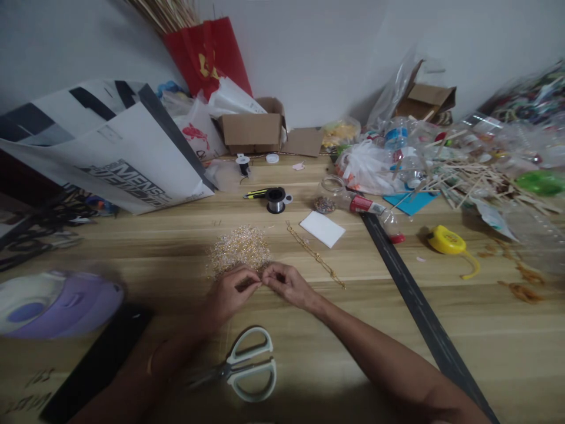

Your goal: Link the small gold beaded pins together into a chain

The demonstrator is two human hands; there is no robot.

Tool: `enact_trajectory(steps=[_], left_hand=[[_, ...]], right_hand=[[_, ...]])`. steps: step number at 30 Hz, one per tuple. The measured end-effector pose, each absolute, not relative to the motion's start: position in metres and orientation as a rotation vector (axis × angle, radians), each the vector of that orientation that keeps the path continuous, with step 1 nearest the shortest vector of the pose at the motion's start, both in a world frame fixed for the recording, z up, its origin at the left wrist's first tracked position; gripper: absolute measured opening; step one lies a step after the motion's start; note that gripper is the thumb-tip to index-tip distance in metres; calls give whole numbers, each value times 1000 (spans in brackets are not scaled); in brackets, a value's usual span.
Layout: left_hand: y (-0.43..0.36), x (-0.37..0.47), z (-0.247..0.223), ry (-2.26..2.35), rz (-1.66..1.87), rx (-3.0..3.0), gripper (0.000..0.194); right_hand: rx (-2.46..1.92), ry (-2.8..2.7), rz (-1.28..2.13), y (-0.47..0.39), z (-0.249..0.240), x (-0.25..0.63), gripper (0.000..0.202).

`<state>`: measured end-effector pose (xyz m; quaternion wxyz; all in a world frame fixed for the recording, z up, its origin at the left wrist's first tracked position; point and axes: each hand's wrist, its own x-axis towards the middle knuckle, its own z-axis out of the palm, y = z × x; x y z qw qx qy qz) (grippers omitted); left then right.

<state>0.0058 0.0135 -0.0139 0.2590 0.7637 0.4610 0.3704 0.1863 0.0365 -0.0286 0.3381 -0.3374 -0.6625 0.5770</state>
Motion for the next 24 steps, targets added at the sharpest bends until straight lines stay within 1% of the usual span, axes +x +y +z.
enact_trajectory(steps=[12,24], left_hand=[[14,6,-15,1236,982,2062,6],[13,8,-8,1217,946,2055,13]], right_hand=[[-897,-1725,1489,36,-28,186,36],[-907,-1715,1477,36,-30,185,33]])
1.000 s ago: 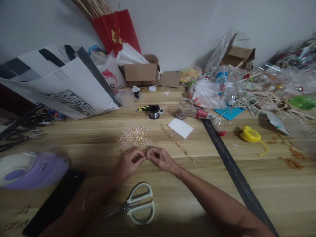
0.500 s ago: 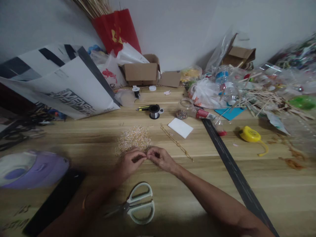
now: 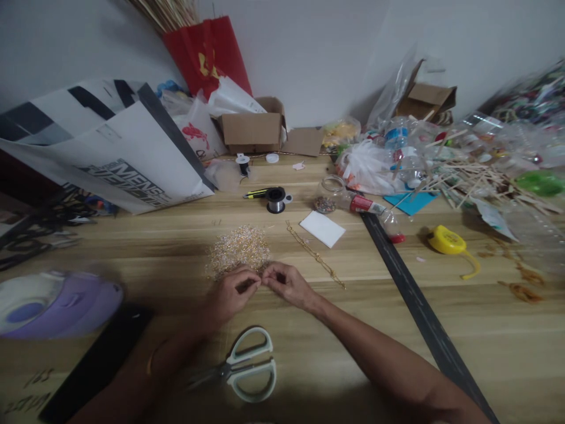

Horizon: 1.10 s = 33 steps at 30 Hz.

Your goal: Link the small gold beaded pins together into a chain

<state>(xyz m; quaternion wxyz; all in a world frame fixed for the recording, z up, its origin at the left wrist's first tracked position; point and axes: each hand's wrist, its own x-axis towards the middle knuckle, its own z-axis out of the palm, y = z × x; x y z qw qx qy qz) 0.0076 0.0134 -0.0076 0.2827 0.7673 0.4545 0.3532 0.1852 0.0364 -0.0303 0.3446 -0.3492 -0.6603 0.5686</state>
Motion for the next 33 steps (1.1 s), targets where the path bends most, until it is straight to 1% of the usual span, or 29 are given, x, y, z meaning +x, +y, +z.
enact_trajectory(steps=[9,15,24,33], left_hand=[[16,6,-6,1210,908,1972,14],[18,4,-7,1233,903,1859,11],[23,1,-18,1242,967,1714,12],[23,0,-20,1225,990,1714,13]], right_hand=[[-926,-1699,1469,36,-29,185,31],[-956,-1699,1463,37,-26,185,29],[-977,-1582,1515,36,-29,184,33],[-1000,-1444,1499,37,-34,183,34]])
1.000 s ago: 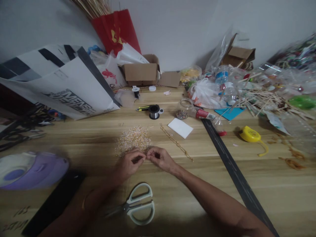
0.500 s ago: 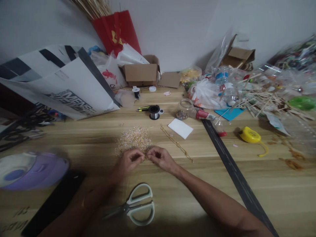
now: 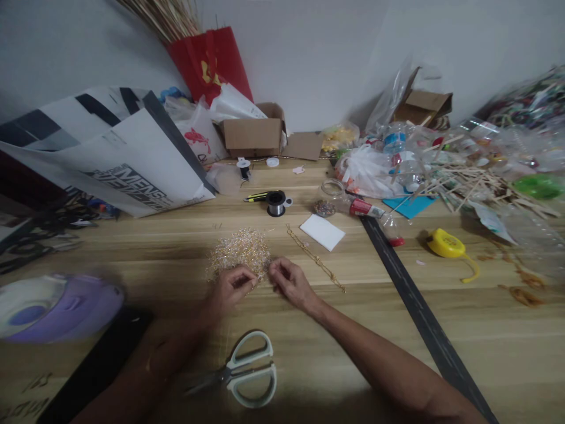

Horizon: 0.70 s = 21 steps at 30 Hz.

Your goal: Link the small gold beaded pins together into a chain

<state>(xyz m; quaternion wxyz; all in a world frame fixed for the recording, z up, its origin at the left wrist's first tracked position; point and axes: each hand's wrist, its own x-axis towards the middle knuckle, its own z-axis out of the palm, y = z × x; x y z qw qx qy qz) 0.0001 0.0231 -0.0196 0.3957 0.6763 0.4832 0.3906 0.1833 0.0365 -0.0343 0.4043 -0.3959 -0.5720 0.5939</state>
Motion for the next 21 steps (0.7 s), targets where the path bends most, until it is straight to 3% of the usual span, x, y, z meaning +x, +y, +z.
enact_trajectory(steps=[15,21], left_hand=[[24,1,-26,1055,1040,1533,10],[24,0,-23,1020,963,1357,20]], right_hand=[[-818,-1318,1629,41,-29,186,32],[-842,-1335,1605,38,-29,184,32]])
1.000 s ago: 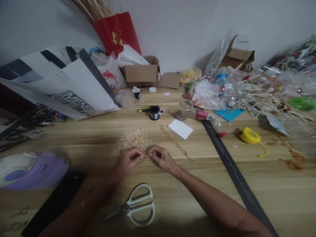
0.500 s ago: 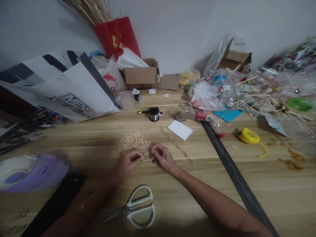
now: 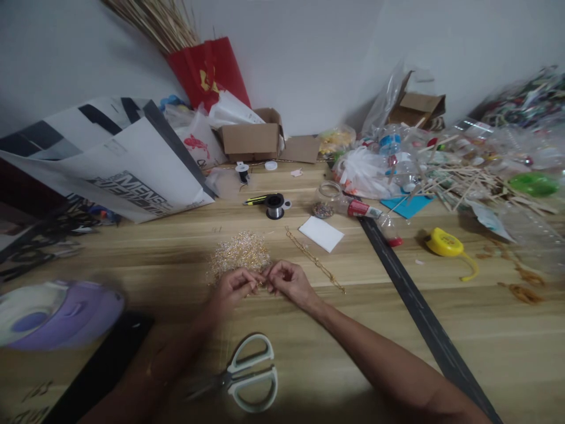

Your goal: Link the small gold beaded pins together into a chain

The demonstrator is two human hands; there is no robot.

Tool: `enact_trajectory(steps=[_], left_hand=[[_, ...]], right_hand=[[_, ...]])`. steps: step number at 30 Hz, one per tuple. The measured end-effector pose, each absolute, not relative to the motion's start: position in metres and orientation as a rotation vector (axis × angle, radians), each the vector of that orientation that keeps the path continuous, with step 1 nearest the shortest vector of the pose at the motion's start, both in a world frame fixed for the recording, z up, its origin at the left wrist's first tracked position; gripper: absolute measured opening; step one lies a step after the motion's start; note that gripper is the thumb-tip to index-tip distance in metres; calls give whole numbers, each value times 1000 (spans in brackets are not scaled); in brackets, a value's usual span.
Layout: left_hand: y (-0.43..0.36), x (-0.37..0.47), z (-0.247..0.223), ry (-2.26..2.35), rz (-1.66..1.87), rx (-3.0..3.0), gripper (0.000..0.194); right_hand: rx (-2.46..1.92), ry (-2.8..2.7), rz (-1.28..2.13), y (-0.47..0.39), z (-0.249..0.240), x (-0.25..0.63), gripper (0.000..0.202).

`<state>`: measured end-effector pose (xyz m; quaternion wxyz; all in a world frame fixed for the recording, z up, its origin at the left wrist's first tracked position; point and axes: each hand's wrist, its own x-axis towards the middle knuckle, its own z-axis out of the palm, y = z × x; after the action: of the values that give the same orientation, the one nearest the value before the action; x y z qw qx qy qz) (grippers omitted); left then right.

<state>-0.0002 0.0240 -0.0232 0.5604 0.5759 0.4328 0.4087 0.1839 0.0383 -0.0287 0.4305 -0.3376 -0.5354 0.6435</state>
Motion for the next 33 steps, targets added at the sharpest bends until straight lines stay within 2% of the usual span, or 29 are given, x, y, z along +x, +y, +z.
enact_trajectory(steps=[8,13,17,27,33], left_hand=[[24,1,-13,1090,901,1270,18],[24,0,-18,1083,929,1260,20],[24,0,-19,1080,940,1284,20],[22,0,-21,1118,970,1397,17],[20,2,-25,1132,974,1542,12]], right_hand=[[-988,-1469,1460,32,-32,181,25],[-1102,-1577,1110,28,-27,184,24],[-1021,-1680,957,22,-24,184,21],[-1062,-1881,922,18,-32,179,31],[-1032,-1932,1092,19,-32,178,10]])
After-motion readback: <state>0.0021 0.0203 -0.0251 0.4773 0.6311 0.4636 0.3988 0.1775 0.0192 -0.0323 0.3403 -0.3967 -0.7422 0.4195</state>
